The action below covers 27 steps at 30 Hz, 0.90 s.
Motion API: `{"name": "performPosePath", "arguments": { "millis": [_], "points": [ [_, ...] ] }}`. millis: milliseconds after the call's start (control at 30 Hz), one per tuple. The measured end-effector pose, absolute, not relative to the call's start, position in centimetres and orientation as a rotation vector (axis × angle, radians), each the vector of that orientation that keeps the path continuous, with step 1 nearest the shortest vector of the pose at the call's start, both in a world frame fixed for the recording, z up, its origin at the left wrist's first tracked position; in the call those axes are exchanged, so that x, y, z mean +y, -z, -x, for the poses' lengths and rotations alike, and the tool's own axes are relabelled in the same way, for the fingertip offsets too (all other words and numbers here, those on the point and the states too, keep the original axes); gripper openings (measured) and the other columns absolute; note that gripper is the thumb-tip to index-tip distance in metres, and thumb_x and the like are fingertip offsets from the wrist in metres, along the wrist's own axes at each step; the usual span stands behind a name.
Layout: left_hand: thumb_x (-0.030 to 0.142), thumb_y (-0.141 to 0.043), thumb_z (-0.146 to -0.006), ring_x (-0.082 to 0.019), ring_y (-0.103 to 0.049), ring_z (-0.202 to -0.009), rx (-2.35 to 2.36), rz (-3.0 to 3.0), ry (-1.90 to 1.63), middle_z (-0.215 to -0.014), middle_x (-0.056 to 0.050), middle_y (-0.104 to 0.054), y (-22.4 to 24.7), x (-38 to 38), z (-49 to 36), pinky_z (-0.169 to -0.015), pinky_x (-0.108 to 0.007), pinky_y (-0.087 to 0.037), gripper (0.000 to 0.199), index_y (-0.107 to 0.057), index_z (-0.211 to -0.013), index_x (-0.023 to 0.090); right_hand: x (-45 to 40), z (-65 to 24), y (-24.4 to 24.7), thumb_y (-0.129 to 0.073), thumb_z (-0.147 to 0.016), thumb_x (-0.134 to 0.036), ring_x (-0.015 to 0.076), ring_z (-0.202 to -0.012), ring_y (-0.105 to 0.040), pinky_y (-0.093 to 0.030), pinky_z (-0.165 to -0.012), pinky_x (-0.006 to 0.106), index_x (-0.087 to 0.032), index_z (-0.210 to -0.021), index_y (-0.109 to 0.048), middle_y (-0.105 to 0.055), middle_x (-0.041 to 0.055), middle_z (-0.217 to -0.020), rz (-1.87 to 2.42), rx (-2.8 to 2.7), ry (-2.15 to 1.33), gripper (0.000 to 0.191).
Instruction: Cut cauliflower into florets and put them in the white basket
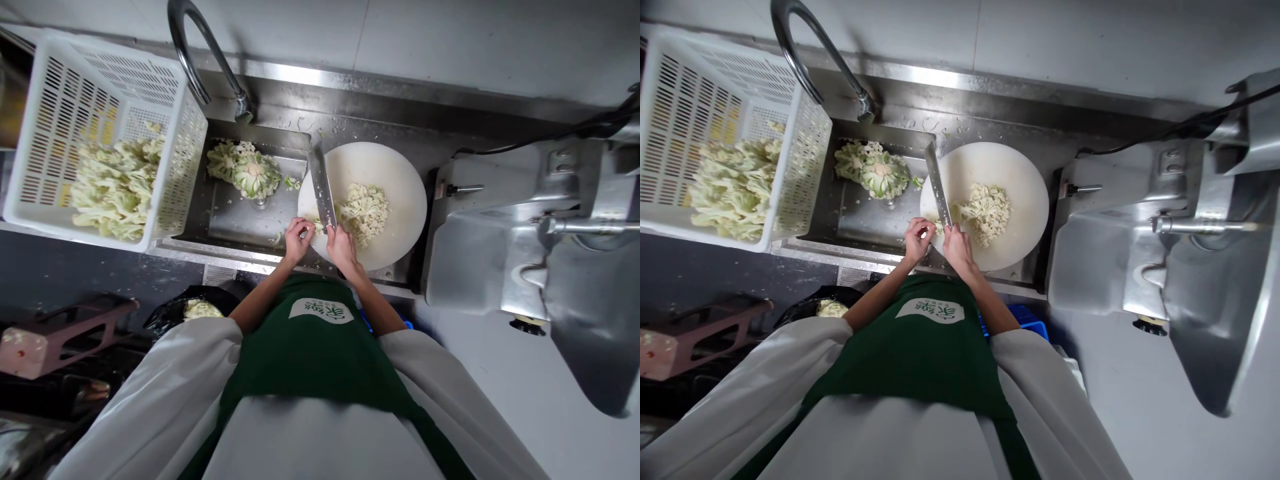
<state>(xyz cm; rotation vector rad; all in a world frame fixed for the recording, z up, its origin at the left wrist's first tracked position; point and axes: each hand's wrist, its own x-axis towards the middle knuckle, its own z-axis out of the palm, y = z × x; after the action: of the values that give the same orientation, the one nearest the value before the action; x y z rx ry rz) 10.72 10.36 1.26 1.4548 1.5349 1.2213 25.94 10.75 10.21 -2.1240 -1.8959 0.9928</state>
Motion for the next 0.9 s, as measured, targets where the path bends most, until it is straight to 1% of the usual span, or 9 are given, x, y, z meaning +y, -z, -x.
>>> {"name": "performPosePath", "arguments": {
  "millis": [167,300,367,533,667,733,767,833,900],
  "points": [
    [0.043,-0.064,-0.096,-0.02,-0.064,-0.103,1.471,-1.573,-1.158,-0.114,-0.011,-0.063,-1.7,10.3,-10.2,-0.077,-0.029,-0.056,0.025,-0.069,-0.092,0.018,11.4,-25.4,-8.0,-0.035,-0.107,-0.036,0.0258,-0.085,-0.069,-0.047,-0.076,0.032,-0.013,-0.114,-0.064,-0.074,0.0155,-0.096,2.082,-1.819,-1.081,0.038],
    [0.042,-0.062,-0.097,-0.016,-0.063,-0.087,1.468,-1.606,-1.092,-0.095,-0.006,-0.065,-1.7,9.6,-9.6,-0.077,-0.028,-0.053,0.023,-0.065,-0.093,0.02,12.2,-26.4,-6.5,-0.036,-0.106,-0.037,0.0267,-0.088,-0.068,-0.049,-0.079,0.034,-0.013,-0.108,-0.065,-0.073,0.0156,-0.096,2.057,-1.732,-1.093,0.037],
    [0.043,-0.063,-0.097,-0.016,-0.062,-0.084,1.489,-1.599,-1.103,-0.096,-0.006,-0.065,-1.6,9.2,-9.6,-0.075,-0.028,-0.054,0.024,-0.066,-0.098,0.019,12.3,-27.3,-6.4,-0.036,-0.105,-0.038,0.0268,-0.088,-0.068,-0.049,-0.079,0.035,-0.014,-0.106,-0.064,-0.073,0.015,-0.094,2.044,-1.671,-1.065,0.037],
    [0.047,-0.063,-0.097,-0.019,-0.065,-0.095,1.494,-1.634,-1.138,-0.107,-0.01,-0.066,-1.3,9.0,-10.2,-0.081,-0.033,-0.058,0.03,-0.072,-0.102,0.019,11.4,-28.5,-8.1,-0.036,-0.104,-0.043,0.0268,-0.084,-0.066,-0.049,-0.079,0.037,-0.017,-0.103,-0.061,-0.071,0.013,-0.09,1.99,-1.651,-0.91,0.037],
    [0.049,-0.061,-0.097,-0.018,-0.066,-0.094,1.542,-1.6,-1.159,-0.108,-0.01,-0.062,-1.2,9.1,-10.3,-0.079,-0.032,-0.059,0.033,-0.074,-0.104,0.02,10.0,-28.0,-9.8,-0.035,-0.104,-0.046,0.0262,-0.078,-0.066,-0.049,-0.076,0.036,-0.017,-0.103,-0.06,-0.069,0.0112,-0.084,1.965,-1.676,-0.877,0.038],
    [0.05,-0.058,-0.098,-0.019,-0.066,-0.095,1.562,-1.628,-1.125,-0.109,-0.011,-0.062,-1.4,9.1,-10.5,-0.083,-0.034,-0.059,0.036,-0.073,-0.11,0.02,9.5,-27.9,-10.1,-0.035,-0.104,-0.048,0.0263,-0.078,-0.066,-0.049,-0.074,0.035,-0.017,-0.103,-0.061,-0.07,0.0114,-0.083,1.958,-1.656,-0.875,0.041],
    [0.051,-0.057,-0.099,-0.021,-0.065,-0.101,1.567,-1.668,-1.097,-0.113,-0.012,-0.061,-1.6,9.2,-10.7,-0.088,-0.036,-0.058,0.038,-0.071,-0.117,0.02,9.4,-28.0,-10.1,-0.035,-0.104,-0.049,0.0264,-0.079,-0.067,-0.05,-0.074,0.035,-0.017,-0.103,-0.062,-0.071,0.0119,-0.084,1.96,-1.623,-0.857,0.042],
    [0.056,-0.059,-0.095,-0.027,-0.059,-0.121,1.581,-1.797,-0.994,-0.131,-0.015,-0.056,-2.1,9.7,-11.5,-0.103,-0.043,-0.052,0.052,-0.063,-0.135,0.022,9.2,-28.7,-10.0,-0.034,-0.103,-0.051,0.0264,-0.084,-0.068,-0.051,-0.075,0.035,-0.016,-0.105,-0.064,-0.072,0.0132,-0.087,1.971,-1.511,-0.795,0.046],
    [0.065,-0.067,-0.086,-0.036,-0.041,-0.143,1.626,-1.918,-0.852,-0.151,-0.019,-0.042,-2.4,10.9,-12.9,-0.115,-0.052,-0.039,0.077,-0.051,-0.149,0.023,9.0,-29.9,-9.8,-0.033,-0.103,-0.051,0.0259,-0.086,-0.069,-0.051,-0.075,0.034,-0.016,-0.108,-0.064,-0.073,0.0136,-0.09,1.983,-1.379,-0.751,0.047]
  ]
}}
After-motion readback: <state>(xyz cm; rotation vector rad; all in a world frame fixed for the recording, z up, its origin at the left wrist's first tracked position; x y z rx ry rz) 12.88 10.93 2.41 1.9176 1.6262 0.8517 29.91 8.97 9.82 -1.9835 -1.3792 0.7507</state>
